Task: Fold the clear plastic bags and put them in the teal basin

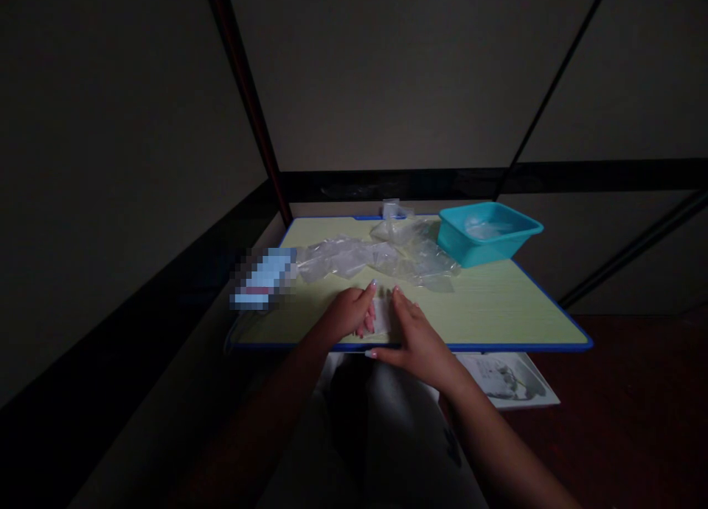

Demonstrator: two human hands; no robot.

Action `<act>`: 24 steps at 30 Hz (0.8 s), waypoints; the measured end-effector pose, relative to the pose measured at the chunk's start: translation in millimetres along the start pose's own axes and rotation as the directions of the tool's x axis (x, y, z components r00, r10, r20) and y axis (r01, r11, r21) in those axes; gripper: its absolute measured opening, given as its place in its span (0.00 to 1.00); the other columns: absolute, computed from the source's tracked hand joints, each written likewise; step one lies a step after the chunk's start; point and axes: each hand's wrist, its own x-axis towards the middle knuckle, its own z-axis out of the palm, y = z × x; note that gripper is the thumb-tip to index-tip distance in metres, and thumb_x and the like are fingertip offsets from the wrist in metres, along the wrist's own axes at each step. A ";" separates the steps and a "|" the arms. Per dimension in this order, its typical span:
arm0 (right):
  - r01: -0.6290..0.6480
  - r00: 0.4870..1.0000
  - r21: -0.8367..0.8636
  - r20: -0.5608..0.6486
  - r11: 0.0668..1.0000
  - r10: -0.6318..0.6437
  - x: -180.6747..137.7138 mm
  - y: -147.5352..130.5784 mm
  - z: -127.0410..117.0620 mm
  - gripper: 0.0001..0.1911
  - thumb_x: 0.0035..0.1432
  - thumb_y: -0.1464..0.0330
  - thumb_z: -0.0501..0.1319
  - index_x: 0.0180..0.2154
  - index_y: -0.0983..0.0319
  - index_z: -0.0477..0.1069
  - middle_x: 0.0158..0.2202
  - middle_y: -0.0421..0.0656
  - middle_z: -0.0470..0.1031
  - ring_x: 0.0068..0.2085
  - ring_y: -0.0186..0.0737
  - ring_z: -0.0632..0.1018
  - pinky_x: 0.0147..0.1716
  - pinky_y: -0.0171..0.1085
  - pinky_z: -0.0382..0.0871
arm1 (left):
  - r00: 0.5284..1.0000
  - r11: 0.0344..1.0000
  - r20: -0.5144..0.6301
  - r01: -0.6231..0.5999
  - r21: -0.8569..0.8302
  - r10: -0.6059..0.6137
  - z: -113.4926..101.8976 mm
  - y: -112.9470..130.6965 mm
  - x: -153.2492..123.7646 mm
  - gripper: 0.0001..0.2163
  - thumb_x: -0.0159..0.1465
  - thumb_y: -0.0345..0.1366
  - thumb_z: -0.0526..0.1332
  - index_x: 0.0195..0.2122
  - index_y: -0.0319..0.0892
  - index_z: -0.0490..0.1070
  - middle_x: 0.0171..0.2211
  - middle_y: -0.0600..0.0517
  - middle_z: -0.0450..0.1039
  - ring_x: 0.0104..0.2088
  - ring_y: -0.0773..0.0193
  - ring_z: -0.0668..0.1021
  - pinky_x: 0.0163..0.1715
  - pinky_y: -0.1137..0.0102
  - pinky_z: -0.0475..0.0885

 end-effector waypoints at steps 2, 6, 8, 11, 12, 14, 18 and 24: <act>-0.014 1.000 -0.073 -0.024 0.997 0.012 -2.2 -0.1 -0.8 0.58 0.45 0.53 0.66 0.66 0.65 0.34 0.66 0.59 0.41 0.66 0.54 0.45 0.60 0.56 0.46 | 0.981 0.986 -0.139 -0.118 0.117 0.134 -5.3 -1.3 -6.8 0.25 0.66 0.50 0.41 0.24 0.40 0.67 0.17 0.53 0.69 0.17 0.68 0.71 0.22 0.72 0.67; 0.003 1.000 -0.202 0.022 0.979 0.002 -7.0 -2.5 -4.8 0.55 0.48 0.50 0.63 0.66 0.64 0.35 0.66 0.56 0.38 0.66 0.52 0.43 0.60 0.58 0.39 | 0.873 0.806 -0.175 -0.320 0.498 0.455 -16.9 -12.3 -26.1 0.12 0.64 0.39 0.51 0.37 0.40 0.72 0.38 0.46 0.75 0.42 0.60 0.75 0.45 0.66 0.67; 0.038 0.998 -0.223 0.057 0.974 -0.026 -7.3 -5.8 -6.7 0.55 0.49 0.48 0.60 0.66 0.64 0.33 0.66 0.56 0.37 0.66 0.51 0.42 0.60 0.58 0.38 | 0.869 0.728 -0.052 -0.377 0.572 0.491 -18.7 -20.4 -33.4 0.14 0.63 0.36 0.53 0.49 0.41 0.69 0.51 0.45 0.70 0.54 0.57 0.69 0.54 0.61 0.61; 0.116 0.991 -0.231 0.092 0.966 -0.097 -4.2 -14.1 -6.9 0.51 0.54 0.46 0.55 0.66 0.64 0.31 0.66 0.54 0.37 0.66 0.50 0.42 0.60 0.59 0.37 | 0.907 0.699 0.051 -0.356 0.620 0.417 -16.9 -28.8 -37.9 0.21 0.63 0.34 0.54 0.58 0.45 0.61 0.60 0.46 0.61 0.62 0.56 0.58 0.60 0.54 0.50; 0.149 0.986 -0.235 0.106 0.961 -0.126 -2.8 -17.4 -5.8 0.50 0.55 0.46 0.54 0.66 0.63 0.31 0.67 0.53 0.37 0.66 0.50 0.42 0.60 0.59 0.36 | 0.921 0.701 0.063 -0.337 0.628 0.386 -16.1 -29.8 -38.1 0.22 0.62 0.34 0.55 0.59 0.46 0.60 0.61 0.47 0.59 0.63 0.56 0.57 0.60 0.52 0.49; 0.213 0.974 -0.251 0.136 0.944 -0.183 -1.0 -23.6 -0.9 0.49 0.55 0.46 0.54 0.66 0.63 0.33 0.67 0.52 0.37 0.66 0.49 0.43 0.61 0.58 0.35 | 0.934 0.710 0.079 -0.318 0.629 0.348 -15.2 -30.1 -37.6 0.23 0.62 0.35 0.55 0.59 0.47 0.59 0.61 0.48 0.58 0.63 0.56 0.56 0.60 0.51 0.48; 0.248 0.967 -0.301 0.130 0.921 -0.218 -3.4 -28.4 16.7 0.49 0.53 0.49 0.58 0.65 0.67 0.39 0.66 0.54 0.42 0.65 0.50 0.48 0.62 0.56 0.32 | 0.934 0.715 0.093 -0.326 0.618 0.345 -17.2 -29.9 -37.6 0.21 0.62 0.35 0.55 0.58 0.48 0.61 0.61 0.49 0.58 0.64 0.58 0.55 0.61 0.52 0.48; 0.178 0.982 -0.324 -0.006 0.929 -0.190 -19.4 -17.5 37.8 0.32 0.57 0.64 0.59 0.61 0.64 0.55 0.61 0.53 0.57 0.61 0.49 0.60 0.61 0.57 0.44 | 0.914 0.748 0.104 -0.383 0.541 0.393 -22.4 -31.5 -41.9 0.25 0.62 0.35 0.54 0.62 0.47 0.55 0.63 0.49 0.54 0.64 0.60 0.54 0.62 0.55 0.46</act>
